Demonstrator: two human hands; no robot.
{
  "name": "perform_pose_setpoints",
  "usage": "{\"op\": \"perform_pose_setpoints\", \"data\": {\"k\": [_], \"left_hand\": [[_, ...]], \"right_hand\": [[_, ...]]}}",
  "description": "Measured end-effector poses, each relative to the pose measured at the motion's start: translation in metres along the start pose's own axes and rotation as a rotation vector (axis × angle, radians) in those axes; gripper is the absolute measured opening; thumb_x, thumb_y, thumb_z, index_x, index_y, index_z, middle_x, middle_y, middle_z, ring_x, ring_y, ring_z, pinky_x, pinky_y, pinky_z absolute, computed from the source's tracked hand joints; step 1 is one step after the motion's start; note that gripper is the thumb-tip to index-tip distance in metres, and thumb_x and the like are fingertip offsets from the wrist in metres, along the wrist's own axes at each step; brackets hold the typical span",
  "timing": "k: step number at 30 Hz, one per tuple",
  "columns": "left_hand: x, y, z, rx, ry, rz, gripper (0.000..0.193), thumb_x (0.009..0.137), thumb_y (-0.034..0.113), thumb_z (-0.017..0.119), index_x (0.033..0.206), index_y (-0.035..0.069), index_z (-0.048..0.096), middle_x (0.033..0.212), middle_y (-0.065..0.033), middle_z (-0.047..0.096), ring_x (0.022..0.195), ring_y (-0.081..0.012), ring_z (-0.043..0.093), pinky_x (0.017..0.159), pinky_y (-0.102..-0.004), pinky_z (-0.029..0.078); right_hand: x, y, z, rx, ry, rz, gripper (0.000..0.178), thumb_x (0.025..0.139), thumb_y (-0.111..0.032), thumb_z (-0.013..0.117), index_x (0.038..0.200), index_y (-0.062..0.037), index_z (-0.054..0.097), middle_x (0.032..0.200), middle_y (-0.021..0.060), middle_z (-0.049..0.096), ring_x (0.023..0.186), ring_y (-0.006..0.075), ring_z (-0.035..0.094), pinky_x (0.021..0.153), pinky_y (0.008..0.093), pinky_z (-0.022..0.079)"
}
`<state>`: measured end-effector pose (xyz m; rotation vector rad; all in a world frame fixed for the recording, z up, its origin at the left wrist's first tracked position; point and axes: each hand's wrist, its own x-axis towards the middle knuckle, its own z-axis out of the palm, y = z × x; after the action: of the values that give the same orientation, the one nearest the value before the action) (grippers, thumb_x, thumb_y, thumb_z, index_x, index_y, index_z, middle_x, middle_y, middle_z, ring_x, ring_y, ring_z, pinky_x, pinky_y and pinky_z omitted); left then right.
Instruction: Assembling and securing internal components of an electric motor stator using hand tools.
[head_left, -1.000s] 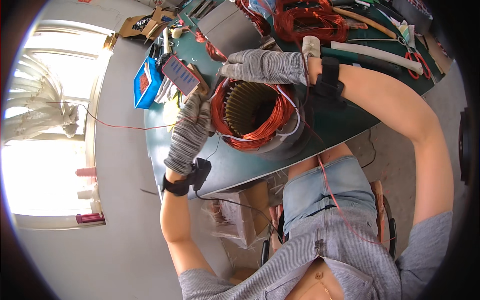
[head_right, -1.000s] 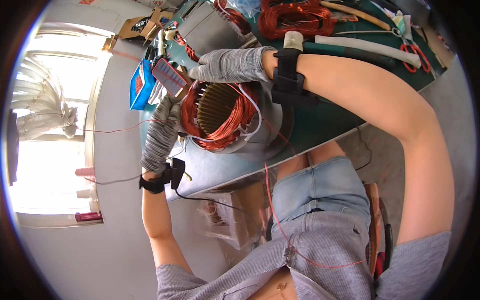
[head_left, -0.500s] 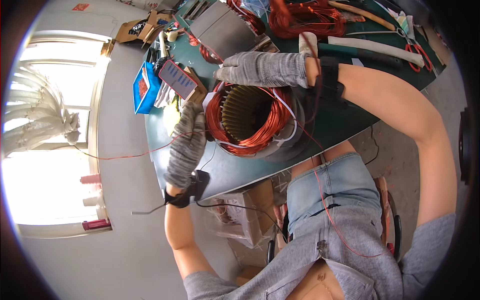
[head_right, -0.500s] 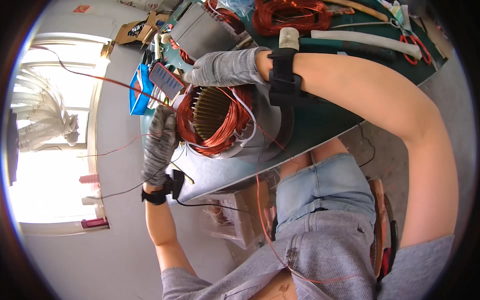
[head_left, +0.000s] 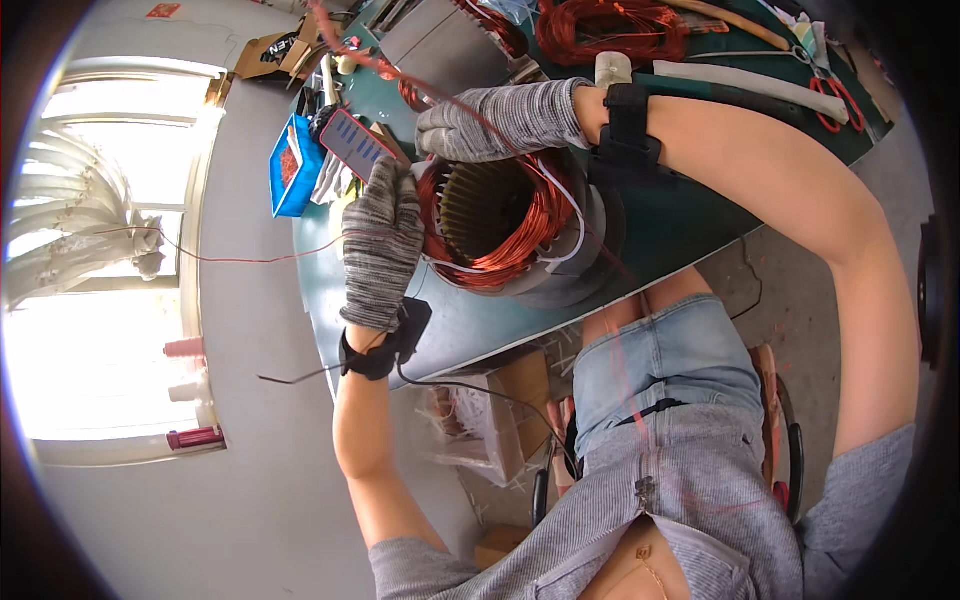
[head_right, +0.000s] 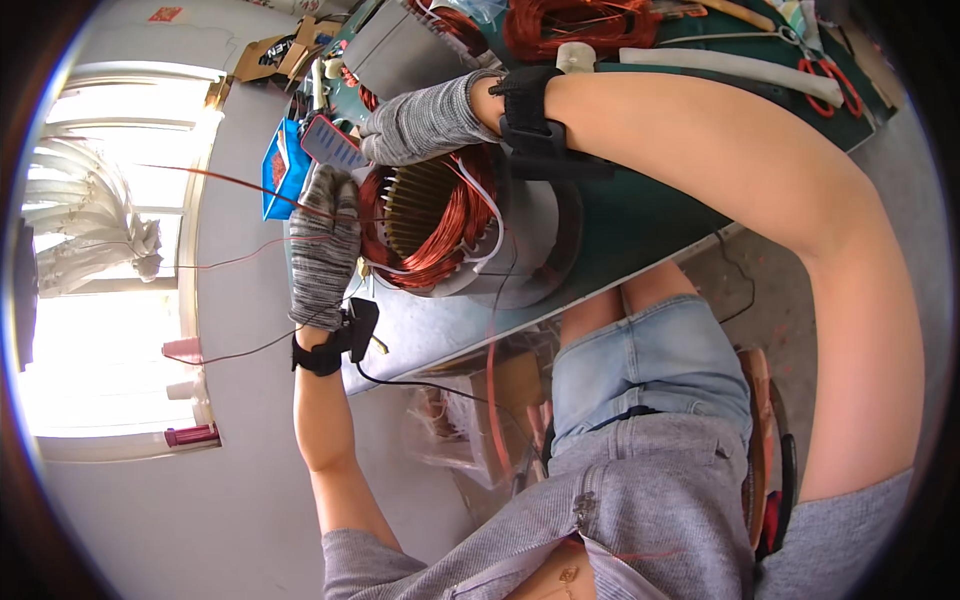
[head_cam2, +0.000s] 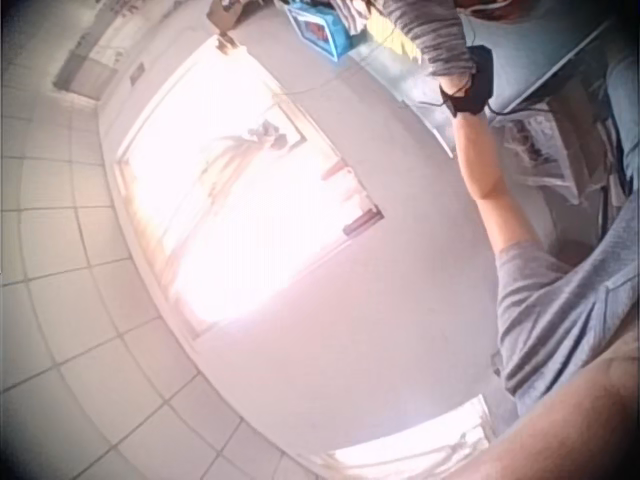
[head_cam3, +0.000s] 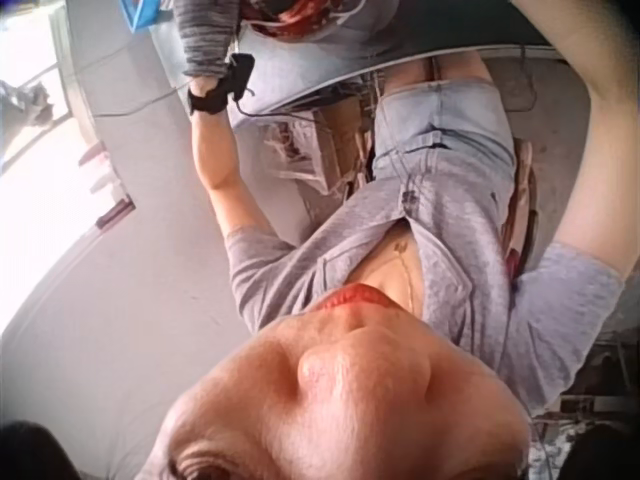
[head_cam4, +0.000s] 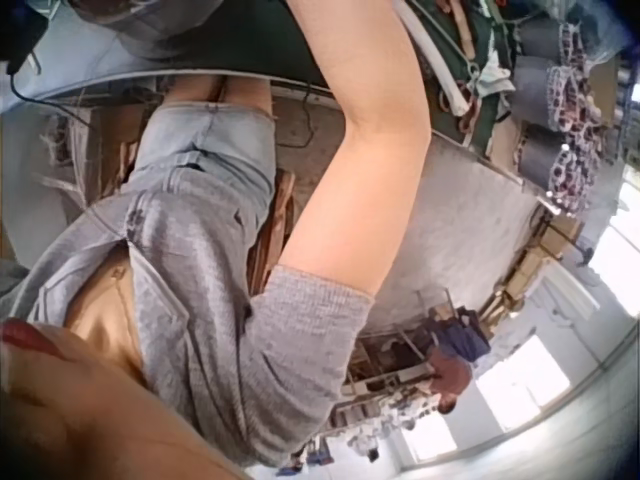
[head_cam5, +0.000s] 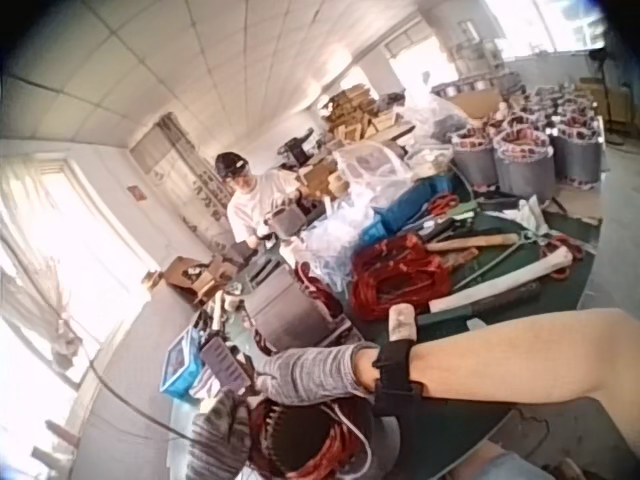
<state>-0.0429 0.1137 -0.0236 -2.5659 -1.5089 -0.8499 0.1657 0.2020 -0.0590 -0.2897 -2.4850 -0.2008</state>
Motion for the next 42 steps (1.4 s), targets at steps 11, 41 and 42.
{"op": "perform_pose_setpoints", "data": {"k": [11, 41, 42], "left_hand": [[-0.004, 0.001, -0.008, -0.062, -0.1, -0.007, 0.028, 0.098, 0.015, 0.055, 0.118, -0.004, 0.059, 0.102, -0.0151, 0.068, 0.088, -0.0187, 0.063, 0.078, -0.0334, 0.052], [0.015, -0.004, -0.034, -0.67, -0.393, -0.515, 0.022, 0.095, 0.014, 0.059, 0.115, 0.003, 0.06, 0.1, -0.0033, 0.065, 0.084, -0.0099, 0.059, 0.075, -0.0268, 0.051], [0.015, -0.005, -0.034, -0.657, -0.393, -0.512, 0.023, 0.095, 0.016, 0.059, 0.115, 0.003, 0.06, 0.1, -0.0032, 0.065, 0.083, -0.0101, 0.06, 0.074, -0.0266, 0.051]], "right_hand": [[-0.001, 0.007, 0.012, 0.086, 0.096, -0.04, 0.019, 0.093, -0.012, 0.055, 0.107, 0.0008, 0.058, 0.104, 0.017, 0.06, 0.1, 0.0292, 0.061, 0.089, 0.0334, 0.049], [0.017, -0.003, -0.015, 0.641, -0.165, 0.305, 0.041, 0.095, -0.015, 0.057, 0.132, 0.0002, 0.047, 0.119, 0.0173, 0.062, 0.107, 0.0266, 0.061, 0.095, 0.0324, 0.048], [0.016, -0.003, -0.016, 0.627, -0.187, 0.318, 0.041, 0.095, -0.015, 0.057, 0.132, 0.0001, 0.047, 0.118, 0.0172, 0.062, 0.107, 0.0266, 0.061, 0.095, 0.0325, 0.048]]}}
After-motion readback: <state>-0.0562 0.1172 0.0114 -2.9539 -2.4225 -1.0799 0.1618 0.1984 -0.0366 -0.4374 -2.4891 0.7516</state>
